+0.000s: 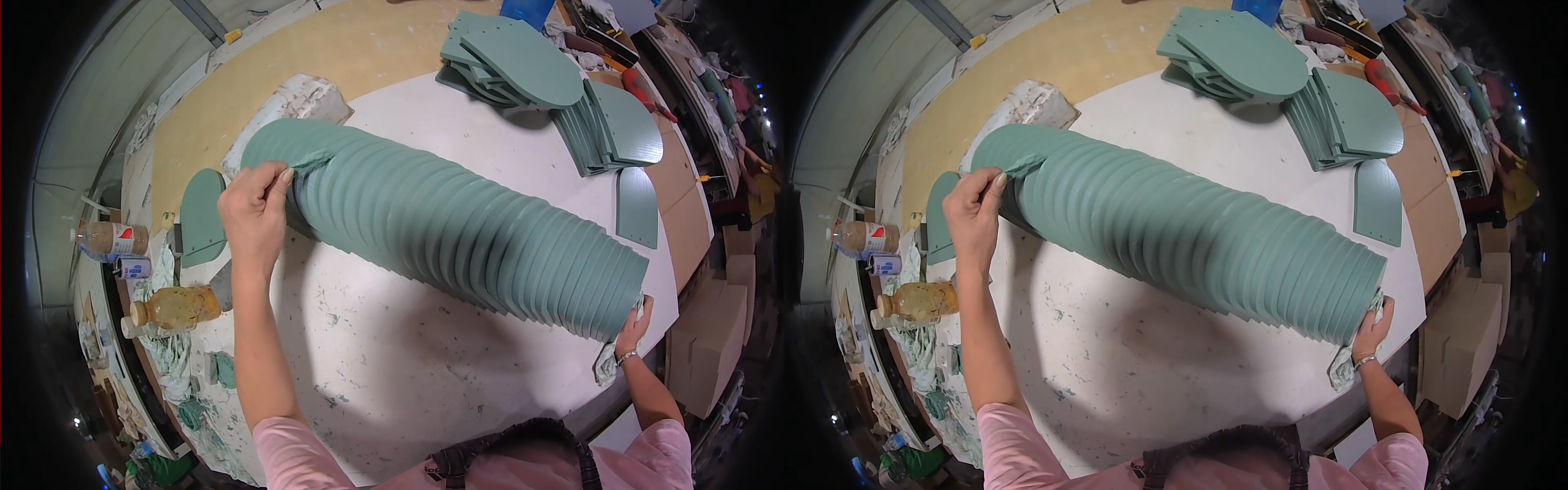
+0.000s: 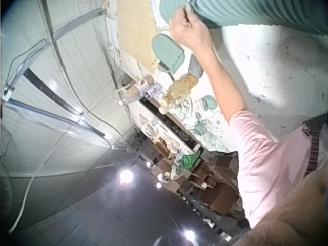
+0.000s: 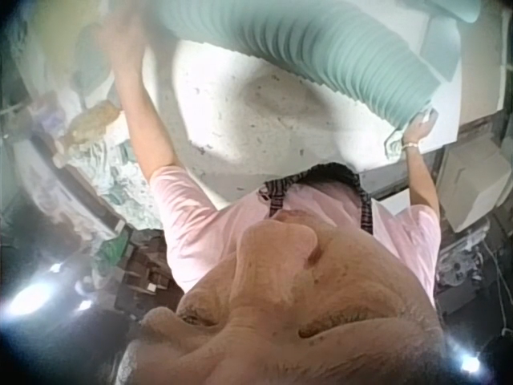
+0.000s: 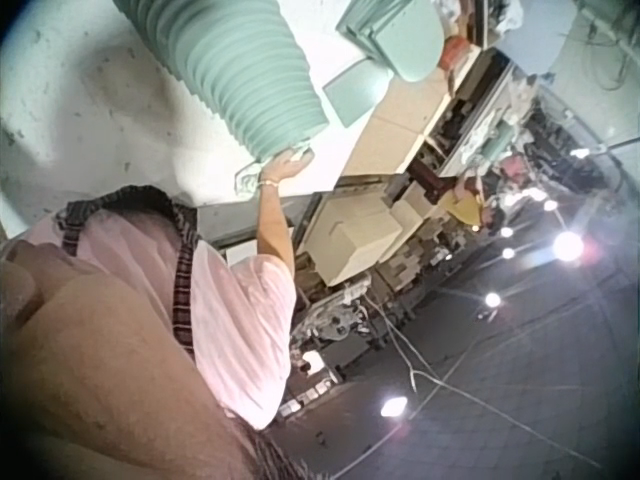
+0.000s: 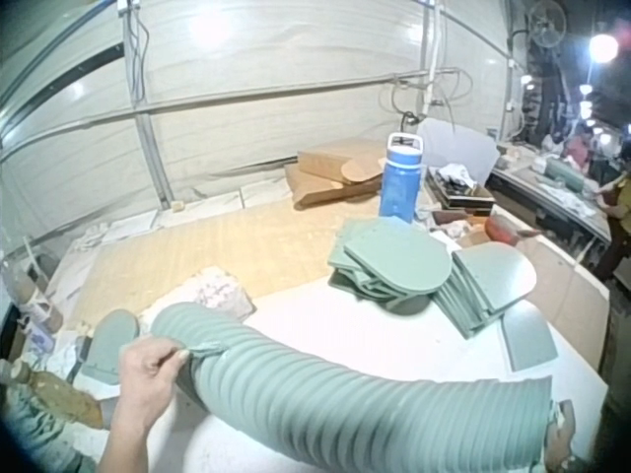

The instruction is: The person rubs the edges of a stack of green curved parts with a small block, wipes the surfaces with a cloth, and pulls off small pieces of excess material by hand.

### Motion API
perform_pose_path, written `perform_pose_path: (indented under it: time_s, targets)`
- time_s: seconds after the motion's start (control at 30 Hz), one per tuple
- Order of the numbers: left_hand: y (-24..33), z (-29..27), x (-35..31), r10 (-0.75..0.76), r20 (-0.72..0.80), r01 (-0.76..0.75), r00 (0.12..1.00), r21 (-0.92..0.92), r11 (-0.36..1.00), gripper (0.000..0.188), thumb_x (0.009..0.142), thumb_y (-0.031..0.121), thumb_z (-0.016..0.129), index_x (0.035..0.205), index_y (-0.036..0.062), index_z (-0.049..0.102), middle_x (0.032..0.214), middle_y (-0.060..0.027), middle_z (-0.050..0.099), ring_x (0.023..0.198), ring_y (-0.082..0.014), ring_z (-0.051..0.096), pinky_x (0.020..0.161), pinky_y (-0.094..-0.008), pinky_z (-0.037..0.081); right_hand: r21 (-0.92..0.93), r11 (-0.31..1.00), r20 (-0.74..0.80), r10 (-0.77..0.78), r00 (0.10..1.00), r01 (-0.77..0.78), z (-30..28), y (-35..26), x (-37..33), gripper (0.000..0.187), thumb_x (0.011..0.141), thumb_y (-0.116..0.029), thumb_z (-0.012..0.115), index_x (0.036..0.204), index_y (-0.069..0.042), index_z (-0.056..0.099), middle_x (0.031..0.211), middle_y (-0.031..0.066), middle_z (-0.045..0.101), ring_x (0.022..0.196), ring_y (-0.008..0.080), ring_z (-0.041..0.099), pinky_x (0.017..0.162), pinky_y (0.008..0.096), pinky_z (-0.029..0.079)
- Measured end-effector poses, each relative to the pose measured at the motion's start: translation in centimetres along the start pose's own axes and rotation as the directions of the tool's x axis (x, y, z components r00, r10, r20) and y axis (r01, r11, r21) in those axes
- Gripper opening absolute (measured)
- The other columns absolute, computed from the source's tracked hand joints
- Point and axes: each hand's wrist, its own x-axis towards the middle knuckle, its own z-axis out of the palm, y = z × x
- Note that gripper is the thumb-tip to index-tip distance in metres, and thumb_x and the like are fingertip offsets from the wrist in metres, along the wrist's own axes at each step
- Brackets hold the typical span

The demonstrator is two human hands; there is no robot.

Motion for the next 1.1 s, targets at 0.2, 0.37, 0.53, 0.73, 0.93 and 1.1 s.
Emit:
perform_pose_path:
  time_s: [0.2, 0.37, 0.53, 0.73, 0.93, 1.1]
  targets:
    - [0.1, 0.0, 0.0, -0.027, 0.035, 0.026, 0.999, 0.017, 1.000, 0.007, 0.085, 0.009, 0.070, 0.085, 0.0022, 0.068, 0.063, -0.0101, 0.054, 0.059, -0.0235, 0.049, 0.058, -0.0345, 0.040, -0.009, 1.000, -0.003, 0.002, 1.000, -0.002, 0.0, 0.2, 0.0, 0.025, 0.087, -0.009, 0.042, 0.108, 0.002, 0.049, 0.097, 0.0157, 0.050, 0.092, 0.0281, 0.050, 0.091, 0.0347, 0.041]
    - [0.3, -0.1, -0.2, -0.093, 0.051, 0.095, 0.994, -0.030, 0.995, 0.008, 0.086, 0.009, 0.069, 0.086, 0.0016, 0.069, 0.065, -0.0114, 0.057, 0.060, -0.0229, 0.051, 0.059, -0.0338, 0.041, -0.014, 1.000, -0.003, 0.009, 1.000, -0.009, 0.1, -0.4, 0.1, 0.024, 0.087, -0.010, 0.042, 0.107, 0.002, 0.049, 0.096, 0.0154, 0.050, 0.090, 0.0277, 0.050, 0.090, 0.0348, 0.041]
    - [0.5, 1.2, 0.7, -0.089, 0.053, 0.092, 0.995, -0.054, 0.994, 0.009, 0.086, 0.010, 0.069, 0.086, 0.0015, 0.069, 0.068, -0.0126, 0.060, 0.062, -0.0240, 0.055, 0.060, -0.0340, 0.042, 0.009, 1.000, -0.008, 0.002, 1.000, -0.002, 0.1, -0.3, 0.1, 0.024, 0.086, -0.010, 0.041, 0.106, 0.002, 0.049, 0.095, 0.0150, 0.050, 0.089, 0.0274, 0.049, 0.089, 0.0349, 0.041]
    - [0.9, 2.1, 1.8, -0.060, 0.063, 0.061, 0.996, -0.010, 0.998, 0.010, 0.088, 0.010, 0.068, 0.087, -0.0004, 0.067, 0.067, -0.0100, 0.057, 0.063, -0.0191, 0.051, 0.059, -0.0309, 0.041, 0.009, 1.000, -0.005, 0.027, 1.000, -0.027, 0.1, -0.4, 0.1, 0.024, 0.086, -0.010, 0.042, 0.105, 0.002, 0.049, 0.094, 0.0149, 0.050, 0.089, 0.0272, 0.049, 0.089, 0.0351, 0.041]
    - [1.1, 2.2, 1.7, -0.052, 0.067, 0.052, 0.996, 0.004, 0.999, 0.009, 0.087, 0.010, 0.068, 0.087, 0.0007, 0.067, 0.066, -0.0104, 0.056, 0.062, -0.0201, 0.050, 0.059, -0.0317, 0.041, 0.009, 1.000, 0.007, 0.029, 1.000, -0.029, 0.0, -0.7, 0.1, 0.024, 0.087, -0.012, 0.044, 0.106, 0.002, 0.049, 0.095, 0.0153, 0.051, 0.090, 0.0276, 0.050, 0.090, 0.0353, 0.041]
    - [1.2, 2.1, 1.6, -0.056, 0.067, 0.056, 0.996, 0.011, 0.998, 0.008, 0.085, 0.013, 0.070, 0.087, 0.0058, 0.070, 0.068, -0.0126, 0.061, 0.063, -0.0273, 0.055, 0.060, -0.0366, 0.043, -0.004, 1.000, 0.003, 0.026, 1.000, -0.026, 0.0, -0.6, 0.1, 0.025, 0.087, -0.012, 0.043, 0.106, 0.002, 0.049, 0.095, 0.0156, 0.051, 0.091, 0.0278, 0.050, 0.090, 0.0356, 0.041]
